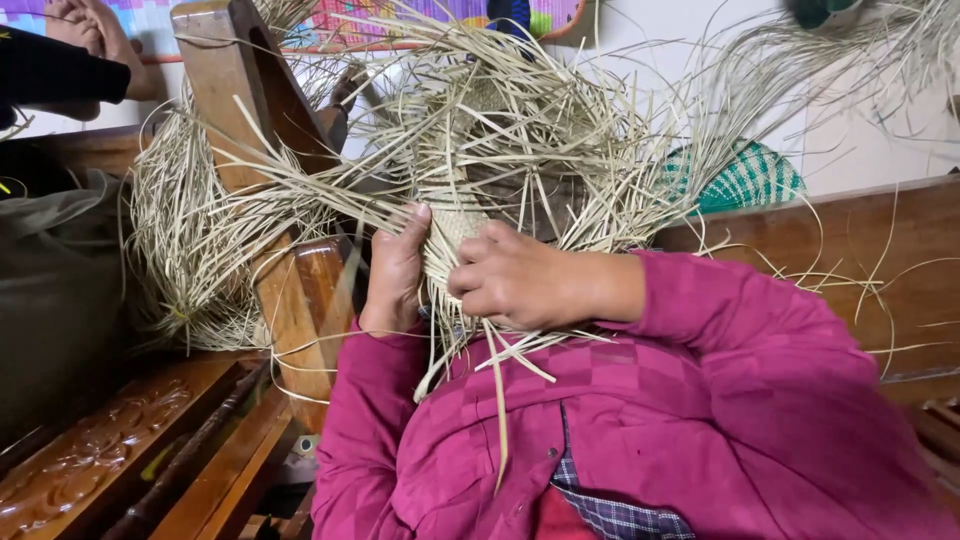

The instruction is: A person is weaving dried straw or grass strands together to create a product, likely a mat or basket, using a wooden frame for support.

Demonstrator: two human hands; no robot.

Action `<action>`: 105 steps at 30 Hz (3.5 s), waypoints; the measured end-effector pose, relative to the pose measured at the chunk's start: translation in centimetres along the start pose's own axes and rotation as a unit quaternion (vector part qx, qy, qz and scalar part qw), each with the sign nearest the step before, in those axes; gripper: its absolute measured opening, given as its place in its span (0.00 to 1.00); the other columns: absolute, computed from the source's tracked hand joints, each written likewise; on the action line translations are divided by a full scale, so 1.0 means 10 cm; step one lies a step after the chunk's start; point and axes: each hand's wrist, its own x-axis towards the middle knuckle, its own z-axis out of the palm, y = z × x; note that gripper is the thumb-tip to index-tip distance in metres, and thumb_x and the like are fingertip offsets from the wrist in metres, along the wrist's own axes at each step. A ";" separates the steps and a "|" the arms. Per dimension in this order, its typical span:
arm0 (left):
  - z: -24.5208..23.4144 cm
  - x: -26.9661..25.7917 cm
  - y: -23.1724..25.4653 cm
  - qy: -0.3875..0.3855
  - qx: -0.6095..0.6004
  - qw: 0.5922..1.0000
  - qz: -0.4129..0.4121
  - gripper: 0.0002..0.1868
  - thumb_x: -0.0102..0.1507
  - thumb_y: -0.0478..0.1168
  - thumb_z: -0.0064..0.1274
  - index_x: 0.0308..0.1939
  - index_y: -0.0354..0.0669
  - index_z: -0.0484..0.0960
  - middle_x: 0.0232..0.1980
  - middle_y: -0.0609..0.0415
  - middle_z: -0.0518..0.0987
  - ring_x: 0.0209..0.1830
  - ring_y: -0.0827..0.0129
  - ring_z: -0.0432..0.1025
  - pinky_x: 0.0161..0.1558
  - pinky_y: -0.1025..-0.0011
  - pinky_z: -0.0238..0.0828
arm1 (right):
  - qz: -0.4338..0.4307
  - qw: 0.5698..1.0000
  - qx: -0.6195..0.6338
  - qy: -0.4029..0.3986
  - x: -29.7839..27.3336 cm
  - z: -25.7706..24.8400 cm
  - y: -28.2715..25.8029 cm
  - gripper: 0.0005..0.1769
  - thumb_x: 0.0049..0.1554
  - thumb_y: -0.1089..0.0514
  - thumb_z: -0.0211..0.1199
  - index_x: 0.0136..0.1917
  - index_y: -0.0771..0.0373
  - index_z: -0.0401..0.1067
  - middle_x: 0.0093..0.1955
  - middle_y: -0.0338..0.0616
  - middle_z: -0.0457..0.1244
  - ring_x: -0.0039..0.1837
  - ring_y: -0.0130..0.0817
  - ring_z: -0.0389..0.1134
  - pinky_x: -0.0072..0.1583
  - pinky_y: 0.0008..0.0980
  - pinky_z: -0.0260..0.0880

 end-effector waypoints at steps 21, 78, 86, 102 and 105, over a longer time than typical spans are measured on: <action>-0.13 0.07 -0.17 0.076 0.096 0.991 0.051 0.14 0.64 0.46 0.65 0.39 0.38 0.82 0.34 0.54 0.76 0.33 0.67 0.70 0.38 0.65 0.72 | 0.055 0.992 0.107 0.032 -0.09 0.03 0.28 0.09 0.65 0.49 0.56 0.47 0.53 0.72 0.49 0.38 0.62 0.52 0.43 0.64 0.51 0.41 0.64; 0.01 -0.08 -0.09 0.014 -0.040 0.985 0.170 0.13 0.61 0.35 0.66 0.47 0.37 0.82 0.40 0.48 0.85 0.39 0.74 0.76 0.48 0.70 0.77 | 0.097 0.986 -0.131 -0.025 0.52 -0.06 0.69 0.10 0.61 0.50 0.63 0.51 0.57 0.72 0.45 0.39 0.59 0.50 0.43 0.61 0.49 0.41 0.58; 0.03 -0.08 0.06 0.015 0.009 0.995 0.094 0.09 0.61 0.38 0.68 0.40 0.36 0.86 0.37 0.45 0.85 0.34 0.69 0.77 0.44 0.62 0.79 | 0.076 0.975 -0.100 0.182 0.63 -0.33 0.34 0.06 0.64 0.63 0.57 0.53 0.64 0.74 0.49 0.48 0.63 0.47 0.47 0.67 0.47 0.41 0.68; -0.44 0.06 -0.45 0.039 0.034 0.998 0.024 0.20 0.65 0.54 0.63 0.40 0.39 0.82 0.38 0.51 0.81 0.39 0.68 0.72 0.51 0.55 0.74 | -0.099 0.982 0.093 0.134 0.47 0.78 -0.37 0.24 0.71 0.57 0.33 0.54 0.70 0.71 0.48 0.55 0.63 0.54 0.52 0.70 0.53 0.41 0.73; -0.50 -0.03 -0.33 -0.031 -0.017 0.999 -0.025 0.21 0.66 0.56 0.59 0.37 0.39 0.82 0.32 0.53 0.80 0.30 0.72 0.74 0.39 0.64 0.79 | -0.097 0.987 0.070 0.109 0.48 0.74 -0.40 0.23 0.70 0.55 0.33 0.51 0.64 0.70 0.47 0.46 0.63 0.54 0.45 0.70 0.51 0.36 0.72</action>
